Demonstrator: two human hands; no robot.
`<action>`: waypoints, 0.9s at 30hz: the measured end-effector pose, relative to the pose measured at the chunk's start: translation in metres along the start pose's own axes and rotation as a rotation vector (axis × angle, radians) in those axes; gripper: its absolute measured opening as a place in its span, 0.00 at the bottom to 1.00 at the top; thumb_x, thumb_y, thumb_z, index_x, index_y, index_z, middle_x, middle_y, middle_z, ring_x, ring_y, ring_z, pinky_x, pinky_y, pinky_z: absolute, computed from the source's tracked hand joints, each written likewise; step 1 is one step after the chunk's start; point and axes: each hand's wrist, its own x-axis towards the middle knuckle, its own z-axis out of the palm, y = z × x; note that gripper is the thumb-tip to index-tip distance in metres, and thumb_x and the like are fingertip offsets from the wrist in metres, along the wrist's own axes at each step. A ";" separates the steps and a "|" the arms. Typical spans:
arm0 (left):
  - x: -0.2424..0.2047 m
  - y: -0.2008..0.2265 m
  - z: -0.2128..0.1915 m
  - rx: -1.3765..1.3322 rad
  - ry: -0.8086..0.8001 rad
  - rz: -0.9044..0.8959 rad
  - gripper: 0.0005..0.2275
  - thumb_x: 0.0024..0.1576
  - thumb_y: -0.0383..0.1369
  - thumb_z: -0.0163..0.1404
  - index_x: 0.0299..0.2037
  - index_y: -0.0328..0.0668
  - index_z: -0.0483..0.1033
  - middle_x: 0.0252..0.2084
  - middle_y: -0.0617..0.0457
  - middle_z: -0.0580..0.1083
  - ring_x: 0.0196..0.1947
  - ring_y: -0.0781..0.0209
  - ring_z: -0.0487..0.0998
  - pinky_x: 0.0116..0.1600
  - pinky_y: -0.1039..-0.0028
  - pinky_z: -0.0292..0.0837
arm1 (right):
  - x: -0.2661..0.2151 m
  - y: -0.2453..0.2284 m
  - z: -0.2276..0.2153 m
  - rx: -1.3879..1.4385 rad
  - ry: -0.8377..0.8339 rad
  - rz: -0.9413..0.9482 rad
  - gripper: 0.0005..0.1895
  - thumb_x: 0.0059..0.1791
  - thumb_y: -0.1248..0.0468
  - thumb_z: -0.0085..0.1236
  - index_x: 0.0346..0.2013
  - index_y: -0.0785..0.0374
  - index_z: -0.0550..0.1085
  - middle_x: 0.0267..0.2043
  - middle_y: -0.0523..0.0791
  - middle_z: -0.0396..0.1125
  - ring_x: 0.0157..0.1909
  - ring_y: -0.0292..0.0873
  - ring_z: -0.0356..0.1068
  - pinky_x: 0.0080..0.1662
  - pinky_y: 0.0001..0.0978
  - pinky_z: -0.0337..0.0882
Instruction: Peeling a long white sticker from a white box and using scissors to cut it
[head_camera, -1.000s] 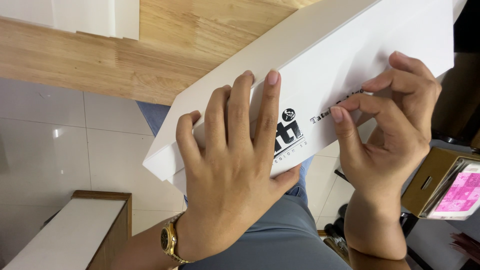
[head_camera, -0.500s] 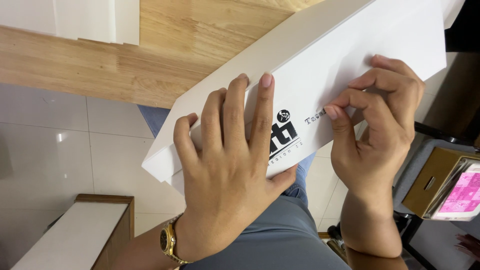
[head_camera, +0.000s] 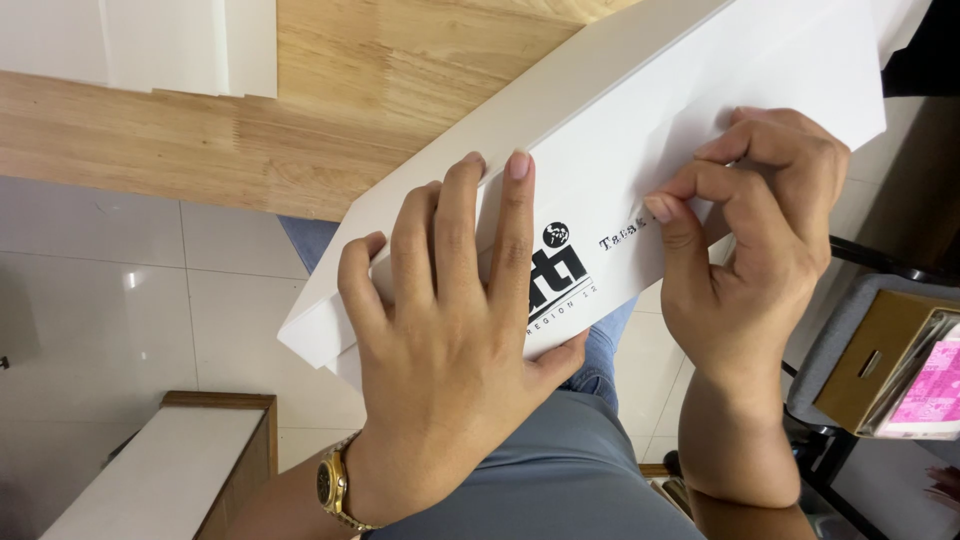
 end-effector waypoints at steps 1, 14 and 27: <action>0.000 0.000 0.000 0.000 0.000 0.001 0.43 0.53 0.65 0.57 0.71 0.47 0.59 0.66 0.50 0.71 0.58 0.56 0.75 0.56 0.60 0.65 | 0.000 0.000 0.000 0.000 0.000 0.001 0.11 0.61 0.71 0.53 0.39 0.80 0.72 0.48 0.58 0.58 0.58 0.63 0.59 0.64 0.59 0.68; 0.001 0.001 0.000 0.008 -0.018 0.005 0.47 0.50 0.68 0.59 0.72 0.47 0.59 0.66 0.50 0.70 0.58 0.55 0.74 0.56 0.60 0.65 | 0.000 0.002 0.003 0.044 0.033 0.067 0.05 0.60 0.79 0.53 0.39 0.80 0.71 0.50 0.59 0.55 0.57 0.59 0.61 0.62 0.51 0.69; 0.002 0.001 -0.003 0.002 -0.013 0.002 0.46 0.47 0.68 0.59 0.70 0.47 0.63 0.65 0.50 0.69 0.58 0.54 0.74 0.55 0.60 0.66 | -0.002 0.003 0.005 0.050 0.063 0.095 0.05 0.60 0.79 0.53 0.40 0.79 0.71 0.51 0.58 0.56 0.56 0.58 0.62 0.62 0.50 0.71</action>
